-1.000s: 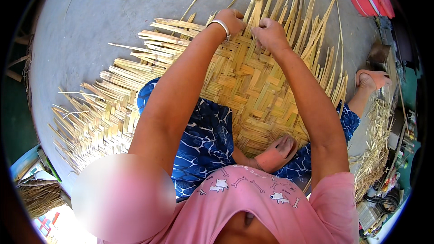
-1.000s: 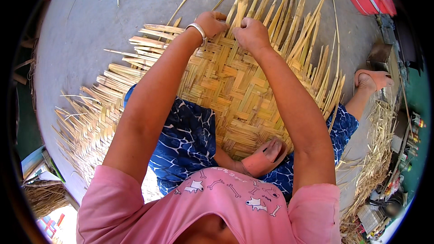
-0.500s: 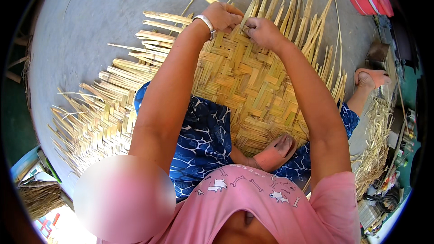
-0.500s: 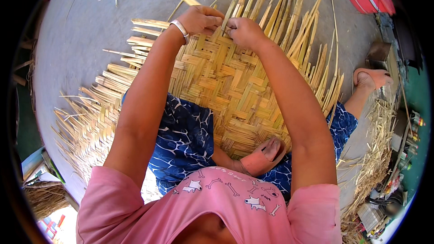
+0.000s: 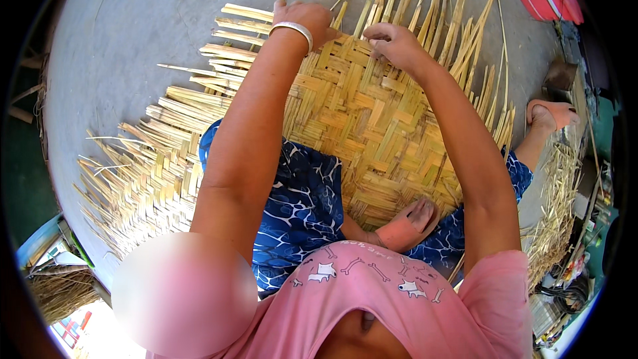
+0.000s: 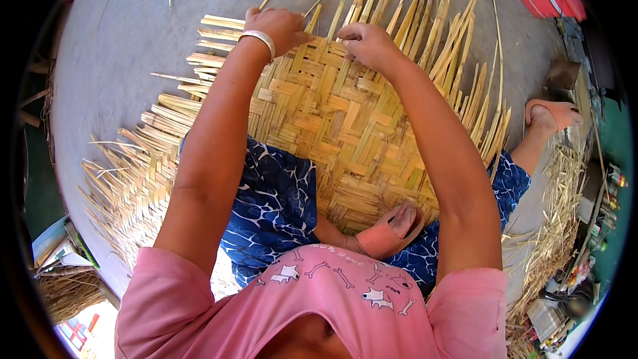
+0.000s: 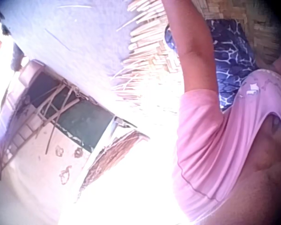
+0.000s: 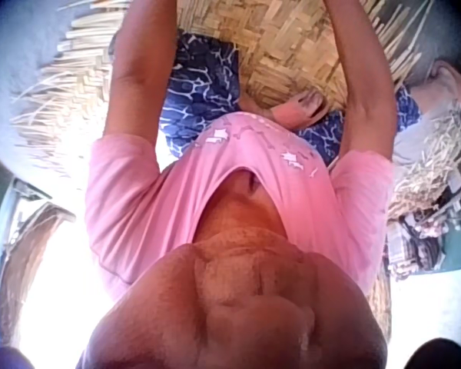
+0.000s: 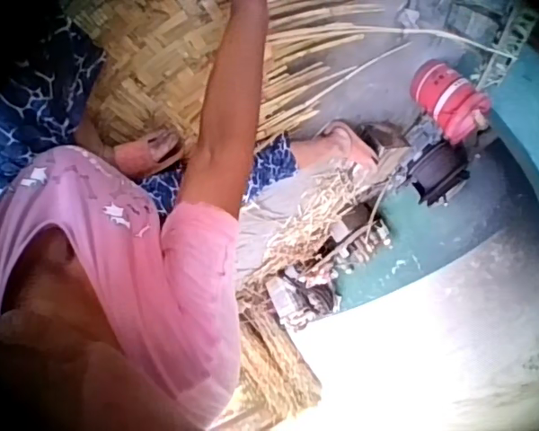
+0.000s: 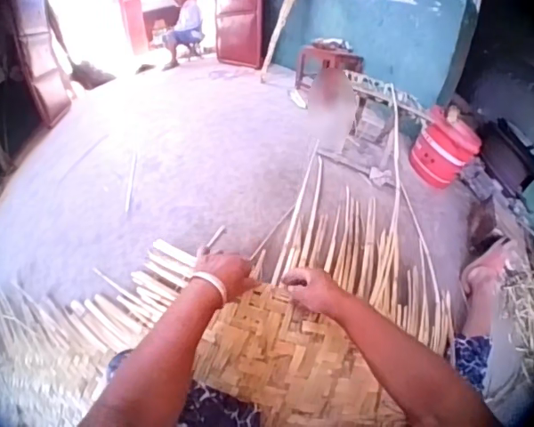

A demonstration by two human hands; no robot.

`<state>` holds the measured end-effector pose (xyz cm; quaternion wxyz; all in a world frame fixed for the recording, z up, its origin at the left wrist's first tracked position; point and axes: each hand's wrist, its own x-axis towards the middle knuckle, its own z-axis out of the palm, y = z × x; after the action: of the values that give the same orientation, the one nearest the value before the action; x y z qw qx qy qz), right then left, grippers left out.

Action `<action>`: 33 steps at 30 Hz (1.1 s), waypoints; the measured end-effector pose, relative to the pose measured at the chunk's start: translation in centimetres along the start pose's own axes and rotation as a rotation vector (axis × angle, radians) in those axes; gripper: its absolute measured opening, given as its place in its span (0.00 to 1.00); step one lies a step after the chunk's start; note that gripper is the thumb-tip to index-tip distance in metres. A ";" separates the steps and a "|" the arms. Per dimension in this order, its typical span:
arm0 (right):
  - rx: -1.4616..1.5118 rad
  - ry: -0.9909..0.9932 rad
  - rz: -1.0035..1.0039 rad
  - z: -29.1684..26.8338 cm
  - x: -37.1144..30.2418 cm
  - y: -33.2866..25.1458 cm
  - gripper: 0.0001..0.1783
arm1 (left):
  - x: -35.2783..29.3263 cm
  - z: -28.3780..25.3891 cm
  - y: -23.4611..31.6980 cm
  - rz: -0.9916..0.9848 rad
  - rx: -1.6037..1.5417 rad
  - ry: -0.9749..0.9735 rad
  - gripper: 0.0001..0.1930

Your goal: The person sits on the floor and weaves a basket using thin bamboo strips. They interlace the strips by hand, occasionally adjusting the basket's position and adding new strips to continue the pattern.

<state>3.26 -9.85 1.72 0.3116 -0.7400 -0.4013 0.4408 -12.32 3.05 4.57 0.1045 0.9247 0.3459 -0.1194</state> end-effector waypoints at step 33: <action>-0.831 0.576 -0.221 2.2 -11.4 6.8 0.26 | 0.2 2.5 2.2 0.137 -0.096 0.054 0.14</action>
<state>0.15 -22.79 -0.12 0.1338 -0.8459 -0.5161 -0.0131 -11.06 0.84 2.41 0.1474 0.9431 0.2898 -0.0704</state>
